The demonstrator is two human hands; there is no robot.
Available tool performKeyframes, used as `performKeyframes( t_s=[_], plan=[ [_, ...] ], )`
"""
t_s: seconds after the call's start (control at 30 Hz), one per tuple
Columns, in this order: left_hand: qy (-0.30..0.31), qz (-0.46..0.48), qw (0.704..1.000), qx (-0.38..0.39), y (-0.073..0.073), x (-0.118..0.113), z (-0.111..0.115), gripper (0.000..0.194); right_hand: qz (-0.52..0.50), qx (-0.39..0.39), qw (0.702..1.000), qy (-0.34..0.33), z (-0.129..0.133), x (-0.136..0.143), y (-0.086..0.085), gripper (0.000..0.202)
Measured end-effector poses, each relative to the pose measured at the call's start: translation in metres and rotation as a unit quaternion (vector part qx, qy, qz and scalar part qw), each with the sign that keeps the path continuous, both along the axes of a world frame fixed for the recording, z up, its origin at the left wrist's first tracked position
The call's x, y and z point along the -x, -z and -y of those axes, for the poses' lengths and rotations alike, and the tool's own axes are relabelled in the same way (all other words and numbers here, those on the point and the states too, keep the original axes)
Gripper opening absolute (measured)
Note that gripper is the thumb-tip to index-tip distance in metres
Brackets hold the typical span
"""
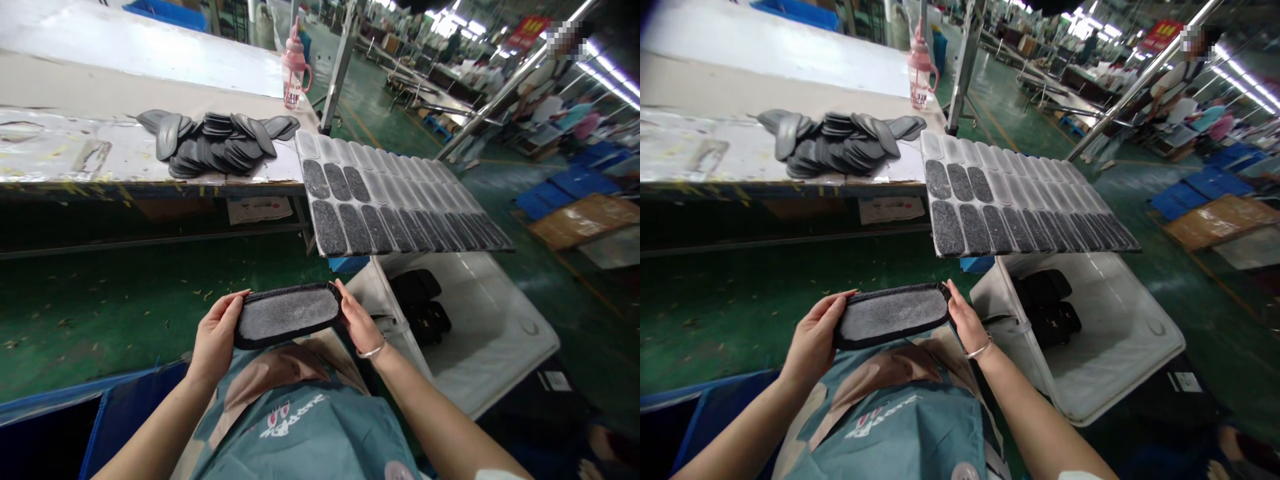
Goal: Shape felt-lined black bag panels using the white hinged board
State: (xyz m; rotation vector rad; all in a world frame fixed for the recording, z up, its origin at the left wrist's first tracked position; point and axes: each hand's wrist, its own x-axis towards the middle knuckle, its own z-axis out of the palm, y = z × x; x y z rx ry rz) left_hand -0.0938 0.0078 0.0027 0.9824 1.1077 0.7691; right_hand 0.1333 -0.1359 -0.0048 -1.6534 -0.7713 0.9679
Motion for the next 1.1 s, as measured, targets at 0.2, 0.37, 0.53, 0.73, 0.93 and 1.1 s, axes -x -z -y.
performKeyframes(
  t_s=[0.2, 0.37, 0.53, 0.73, 0.93, 1.1],
  plan=[
    [-0.012, -0.021, 1.000, -0.006, -0.005, -0.002, 0.001, 0.053, -0.031, -0.052, 0.997, -0.050, 0.011, 0.001, 0.003, 0.080],
    [0.002, -0.020, 1.000, -0.023, 0.001, -0.001, 0.000, 0.046, 0.005, -0.005, 1.000, 0.026, 0.001, -0.004, 0.003, 0.068],
    [0.005, -0.009, 1.000, -0.009, 0.002, 0.000, 0.001, 0.044, -0.032, -0.007, 0.997, 0.072, -0.006, -0.002, 0.004, 0.054],
    [-0.008, 0.042, 0.998, 0.044, 0.000, -0.001, 0.003, 0.048, -0.165, -0.021, 0.982, 0.092, -0.015, 0.007, 0.013, 0.056],
    [0.003, -0.037, 0.999, 0.013, 0.008, 0.003, 0.001, 0.052, -0.209, -0.013, 0.975, 0.078, -0.022, -0.001, 0.008, 0.053],
    [0.036, -0.080, 0.996, -0.004, 0.017, 0.005, -0.011, 0.053, -0.224, 0.017, 0.974, 0.030, -0.037, -0.021, -0.004, 0.053]
  ],
)
